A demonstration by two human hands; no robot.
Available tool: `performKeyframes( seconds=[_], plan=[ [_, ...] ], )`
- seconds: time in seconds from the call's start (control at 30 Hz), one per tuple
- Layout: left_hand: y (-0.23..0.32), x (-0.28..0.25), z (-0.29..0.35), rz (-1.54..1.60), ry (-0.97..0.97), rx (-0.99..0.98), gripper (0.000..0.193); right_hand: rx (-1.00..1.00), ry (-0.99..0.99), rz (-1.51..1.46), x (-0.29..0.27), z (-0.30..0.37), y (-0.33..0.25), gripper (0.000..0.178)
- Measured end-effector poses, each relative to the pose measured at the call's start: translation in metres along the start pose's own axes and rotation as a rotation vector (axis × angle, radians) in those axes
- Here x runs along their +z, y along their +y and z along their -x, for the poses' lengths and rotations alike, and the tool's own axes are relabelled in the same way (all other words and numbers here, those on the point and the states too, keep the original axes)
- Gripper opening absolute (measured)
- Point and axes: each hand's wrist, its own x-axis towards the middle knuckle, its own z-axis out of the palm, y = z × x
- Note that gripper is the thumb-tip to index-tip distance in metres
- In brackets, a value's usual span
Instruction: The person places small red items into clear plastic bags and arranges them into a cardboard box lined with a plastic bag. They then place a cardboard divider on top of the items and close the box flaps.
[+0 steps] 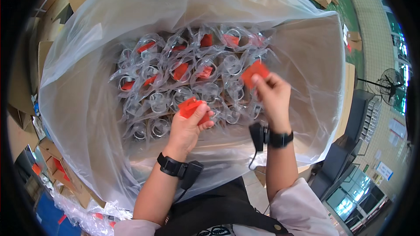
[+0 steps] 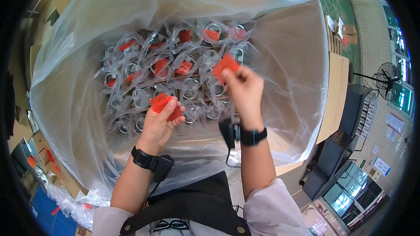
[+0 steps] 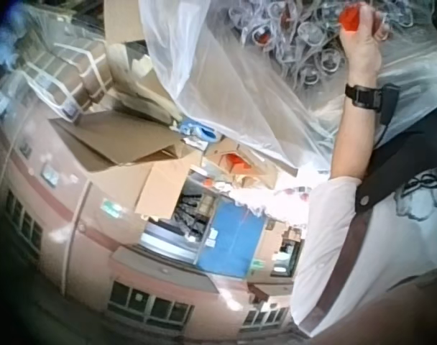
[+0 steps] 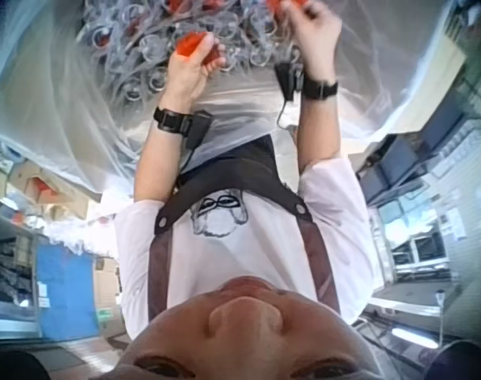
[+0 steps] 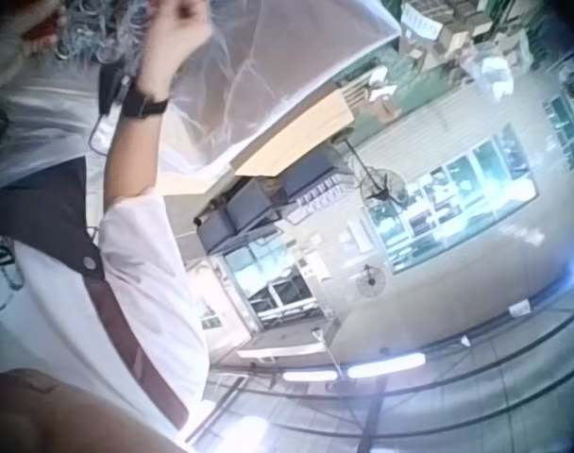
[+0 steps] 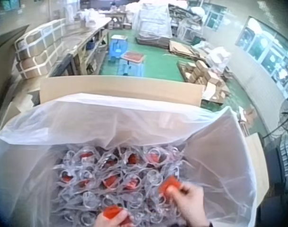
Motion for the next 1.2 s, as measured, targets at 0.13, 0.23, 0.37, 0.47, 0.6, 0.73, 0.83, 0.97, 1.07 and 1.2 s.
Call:
performKeyframes(
  seconds=[0.13,0.23,0.37,0.47,0.6,0.73,0.83,0.97,1.07,1.2],
  plan=[
    [-0.005,0.01,-0.003,-0.012,-0.038,-0.011,0.025,0.093,0.159,-0.108,0.008,-0.075,0.028,0.024],
    [-0.008,0.011,-0.004,-0.044,-0.028,-0.032,0.026,0.06,0.078,0.461,0.009,-0.086,0.048,0.025],
    [-0.011,0.005,-0.003,-0.036,-0.014,-0.031,0.027,0.245,-0.175,0.772,0.013,-0.086,0.04,0.025],
    [-0.008,0.014,-0.005,0.011,-0.067,-0.06,0.03,-0.032,-0.128,0.879,0.017,-0.101,0.046,0.025],
    [-0.005,0.026,-0.005,0.016,-0.133,-0.075,0.034,0.225,-0.263,0.897,0.019,-0.114,0.053,0.027],
    [-0.009,0.03,-0.008,-0.112,-0.101,-0.027,0.035,0.08,-0.153,0.445,0.004,-0.056,0.03,0.029],
    [-0.02,0.039,-0.015,-0.161,-0.055,-0.022,0.031,0.014,-0.495,-0.093,-0.005,0.01,0.022,0.025],
    [-0.025,0.05,-0.014,-0.142,-0.146,-0.056,0.024,0.102,-0.392,-0.128,-0.034,0.025,0.01,0.016],
    [-0.033,0.046,-0.018,-0.159,-0.104,-0.031,0.025,-0.077,0.049,0.081,-0.052,-0.013,0.018,0.018],
    [-0.035,0.053,-0.016,-0.175,-0.096,-0.015,0.028,-0.284,0.281,0.554,-0.049,-0.07,0.05,0.028]
  ],
)
